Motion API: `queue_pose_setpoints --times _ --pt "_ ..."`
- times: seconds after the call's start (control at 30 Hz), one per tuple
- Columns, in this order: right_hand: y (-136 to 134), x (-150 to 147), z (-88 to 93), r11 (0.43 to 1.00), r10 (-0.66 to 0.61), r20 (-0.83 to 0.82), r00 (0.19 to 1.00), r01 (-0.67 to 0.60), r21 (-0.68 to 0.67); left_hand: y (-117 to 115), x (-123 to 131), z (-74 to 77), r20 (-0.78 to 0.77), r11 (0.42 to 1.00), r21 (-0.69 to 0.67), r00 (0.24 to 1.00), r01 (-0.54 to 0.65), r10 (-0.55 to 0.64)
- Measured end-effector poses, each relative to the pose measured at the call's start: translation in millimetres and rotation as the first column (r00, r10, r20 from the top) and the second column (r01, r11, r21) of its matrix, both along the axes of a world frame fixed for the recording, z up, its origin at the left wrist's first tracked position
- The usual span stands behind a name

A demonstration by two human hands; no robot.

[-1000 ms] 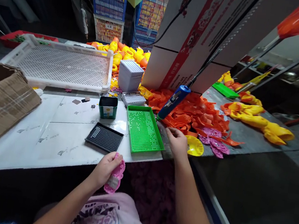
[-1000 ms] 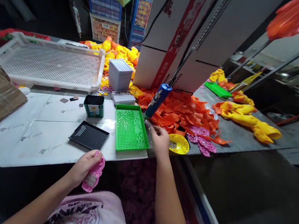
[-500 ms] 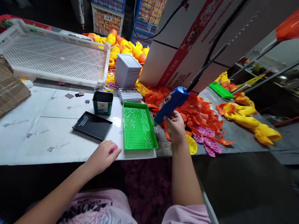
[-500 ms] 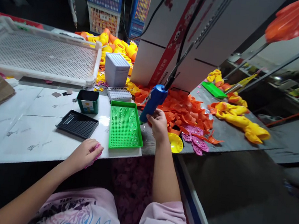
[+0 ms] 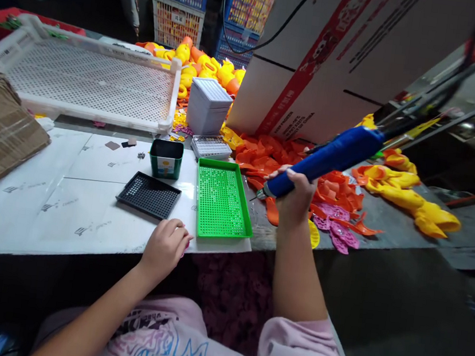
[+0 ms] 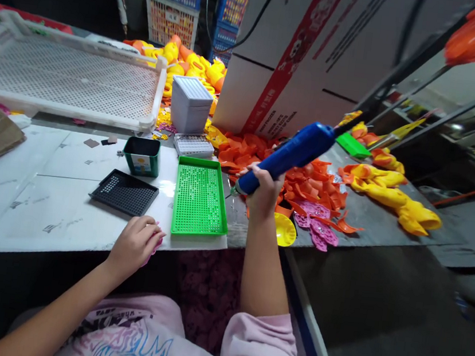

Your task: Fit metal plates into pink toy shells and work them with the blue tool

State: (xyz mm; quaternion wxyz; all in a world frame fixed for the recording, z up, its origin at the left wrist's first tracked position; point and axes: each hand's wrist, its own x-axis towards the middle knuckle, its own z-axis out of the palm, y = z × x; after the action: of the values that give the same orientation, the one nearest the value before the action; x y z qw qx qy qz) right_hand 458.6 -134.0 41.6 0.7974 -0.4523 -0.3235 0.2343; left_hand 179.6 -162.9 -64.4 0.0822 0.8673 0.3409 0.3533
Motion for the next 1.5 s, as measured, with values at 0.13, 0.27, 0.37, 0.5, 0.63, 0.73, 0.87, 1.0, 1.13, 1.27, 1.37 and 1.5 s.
queue_pose_setpoints --times 0.13,0.27,0.37,0.5,0.63,0.73,0.87,1.0,1.13,1.27,1.37,1.5 --pt "-15.7 -22.8 -6.6 0.995 0.064 -0.064 0.996 -0.069 -0.072 0.0 -9.0 5.8 -0.068 0.996 -0.053 0.995 0.075 -0.078" --pt "-18.2 -38.2 -28.7 0.987 0.062 -0.092 0.994 -0.074 -0.140 -6.4 -25.7 9.3 -0.203 0.983 -0.141 0.968 0.118 -0.146" --pt "-16.7 -41.7 -38.4 0.987 0.048 -0.100 0.994 -0.063 -0.151 -11.8 -36.2 8.8 -0.285 0.969 -0.209 0.939 0.134 -0.191" --pt "-16.6 -42.1 -40.4 0.989 0.037 -0.087 0.995 -0.049 -0.140 -14.1 -41.1 6.7 -0.371 0.952 -0.283 0.903 0.114 -0.218" --pt "-16.3 -40.8 -41.6 0.993 0.017 -0.050 0.999 -0.023 -0.119 -13.2 -39.2 10.3 -0.443 0.927 -0.365 0.860 0.086 -0.254" --pt "-15.4 -40.2 -43.1 0.994 0.003 -0.050 0.999 -0.009 -0.111 -12.3 -37.5 14.3 -0.464 0.912 -0.401 0.839 0.087 -0.284" --pt "-16.0 -41.3 -42.0 0.993 0.000 -0.046 0.999 -0.006 -0.116 -9.7 -35.1 13.8 -0.453 0.924 -0.367 0.848 0.103 -0.274" --pt "-17.6 -42.0 -41.3 0.993 0.013 -0.025 1.000 -0.015 -0.119 -6.0 -32.4 6.0 -0.425 0.946 -0.308 0.876 0.099 -0.230" --pt "-18.5 -40.7 -44.0 0.993 0.031 -0.004 1.000 -0.031 -0.110 -5.4 -31.8 -2.3 -0.387 0.969 -0.230 0.905 0.093 -0.178" --pt "-18.9 -41.6 -45.2 0.993 0.045 0.015 0.999 -0.044 -0.107 -7.2 -31.7 -4.2 -0.376 0.976 -0.194 0.911 0.101 -0.169" --pt "-18.2 -43.1 -45.1 0.993 0.025 0.004 1.000 -0.024 -0.113 -7.6 -31.4 -4.0 -0.367 0.975 -0.198 0.914 0.106 -0.174" --pt "-19.1 -42.3 -40.8 0.994 0.007 -0.017 1.000 -0.009 -0.113 -7.1 -32.1 -6.1 -0.345 0.975 -0.191 0.923 0.109 -0.171"
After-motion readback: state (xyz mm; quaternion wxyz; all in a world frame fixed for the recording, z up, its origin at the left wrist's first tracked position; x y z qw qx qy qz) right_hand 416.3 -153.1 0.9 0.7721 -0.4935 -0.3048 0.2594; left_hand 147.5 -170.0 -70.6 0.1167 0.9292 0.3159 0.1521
